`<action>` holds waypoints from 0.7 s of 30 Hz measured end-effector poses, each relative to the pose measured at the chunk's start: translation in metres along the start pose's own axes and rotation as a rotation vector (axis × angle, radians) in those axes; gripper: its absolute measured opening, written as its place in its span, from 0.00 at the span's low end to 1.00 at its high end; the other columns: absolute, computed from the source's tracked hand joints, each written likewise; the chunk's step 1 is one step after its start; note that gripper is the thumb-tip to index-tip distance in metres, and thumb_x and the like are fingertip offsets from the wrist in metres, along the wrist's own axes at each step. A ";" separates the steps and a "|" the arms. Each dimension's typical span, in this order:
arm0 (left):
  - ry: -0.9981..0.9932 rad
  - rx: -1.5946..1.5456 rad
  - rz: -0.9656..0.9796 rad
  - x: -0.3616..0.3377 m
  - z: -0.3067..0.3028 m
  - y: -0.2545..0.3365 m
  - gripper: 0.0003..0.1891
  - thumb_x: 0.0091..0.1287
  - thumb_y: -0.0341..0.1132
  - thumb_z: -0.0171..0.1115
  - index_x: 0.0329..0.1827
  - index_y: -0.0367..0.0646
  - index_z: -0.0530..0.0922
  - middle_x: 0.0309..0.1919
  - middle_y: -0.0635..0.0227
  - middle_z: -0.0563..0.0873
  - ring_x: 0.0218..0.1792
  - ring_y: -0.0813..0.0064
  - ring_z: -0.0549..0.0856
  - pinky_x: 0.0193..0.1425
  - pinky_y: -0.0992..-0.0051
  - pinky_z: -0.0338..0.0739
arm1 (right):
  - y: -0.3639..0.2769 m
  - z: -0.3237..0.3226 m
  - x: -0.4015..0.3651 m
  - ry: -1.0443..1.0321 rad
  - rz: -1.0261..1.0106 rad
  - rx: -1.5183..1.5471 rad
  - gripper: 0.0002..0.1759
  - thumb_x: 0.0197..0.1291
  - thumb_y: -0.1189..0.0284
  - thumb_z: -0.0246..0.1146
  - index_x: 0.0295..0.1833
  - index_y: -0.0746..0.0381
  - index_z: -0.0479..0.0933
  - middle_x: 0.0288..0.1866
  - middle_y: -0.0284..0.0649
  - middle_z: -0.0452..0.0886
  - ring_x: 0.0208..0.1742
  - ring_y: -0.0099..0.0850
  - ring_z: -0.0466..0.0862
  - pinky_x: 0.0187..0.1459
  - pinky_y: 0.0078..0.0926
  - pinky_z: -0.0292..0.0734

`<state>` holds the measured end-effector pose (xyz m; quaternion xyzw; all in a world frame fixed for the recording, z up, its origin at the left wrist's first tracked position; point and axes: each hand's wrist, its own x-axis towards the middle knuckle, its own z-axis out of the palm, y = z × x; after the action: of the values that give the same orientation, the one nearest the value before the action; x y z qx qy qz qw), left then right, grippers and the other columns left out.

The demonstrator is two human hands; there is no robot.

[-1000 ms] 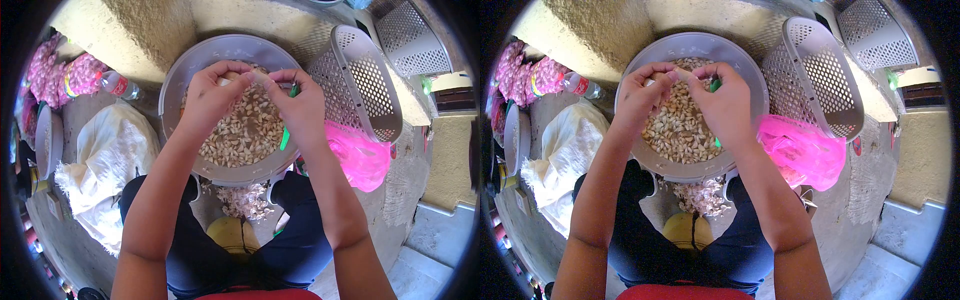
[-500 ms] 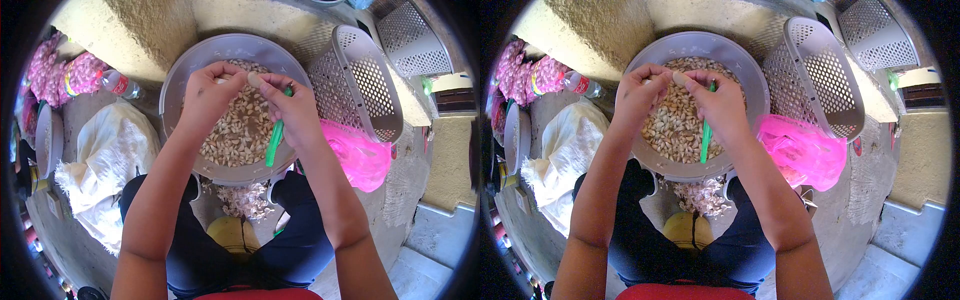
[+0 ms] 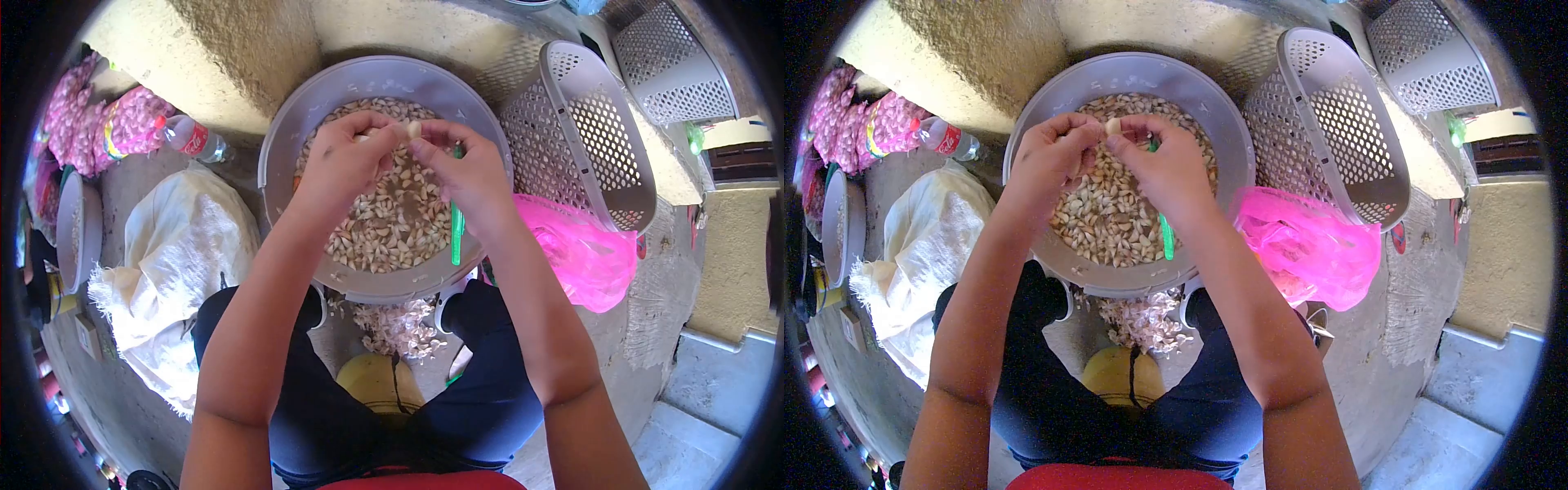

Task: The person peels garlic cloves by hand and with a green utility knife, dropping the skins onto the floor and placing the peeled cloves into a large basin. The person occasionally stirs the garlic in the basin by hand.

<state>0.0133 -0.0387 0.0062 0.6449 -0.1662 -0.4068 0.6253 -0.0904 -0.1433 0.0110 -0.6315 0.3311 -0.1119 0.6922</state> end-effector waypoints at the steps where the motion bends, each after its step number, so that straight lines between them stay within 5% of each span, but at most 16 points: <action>1: -0.033 0.008 -0.005 0.000 -0.002 0.002 0.08 0.60 0.35 0.56 0.35 0.40 0.75 0.16 0.76 0.72 0.14 0.90 0.65 0.15 0.87 0.54 | -0.001 -0.001 0.001 0.014 -0.022 -0.047 0.17 0.52 0.67 0.63 0.45 0.64 0.72 0.25 0.28 0.73 0.16 0.13 0.62 0.17 0.11 0.57; 4: -0.087 0.048 0.000 -0.001 -0.003 0.002 0.08 0.60 0.36 0.56 0.36 0.40 0.75 0.16 0.76 0.72 0.14 0.90 0.65 0.15 0.87 0.53 | 0.003 -0.014 0.007 -0.123 0.066 0.154 0.15 0.50 0.66 0.65 0.41 0.63 0.76 0.25 0.31 0.75 0.16 0.16 0.65 0.16 0.13 0.59; 10: -0.132 0.097 -0.001 -0.004 -0.005 0.004 0.08 0.60 0.36 0.57 0.37 0.41 0.75 0.17 0.75 0.72 0.15 0.90 0.65 0.15 0.87 0.53 | -0.003 -0.017 0.005 -0.165 0.048 0.015 0.15 0.51 0.66 0.65 0.41 0.64 0.76 0.24 0.30 0.75 0.15 0.14 0.65 0.16 0.12 0.59; 21: -0.112 0.150 -0.043 -0.003 -0.007 0.004 0.11 0.59 0.39 0.59 0.38 0.42 0.77 0.16 0.76 0.73 0.15 0.90 0.66 0.15 0.87 0.54 | -0.004 -0.018 0.011 -0.044 0.040 0.417 0.14 0.50 0.71 0.65 0.42 0.64 0.74 0.19 0.27 0.70 0.14 0.14 0.62 0.16 0.13 0.58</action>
<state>0.0176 -0.0325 0.0097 0.6695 -0.2173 -0.4419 0.5561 -0.0921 -0.1649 0.0119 -0.4701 0.2980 -0.1503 0.8171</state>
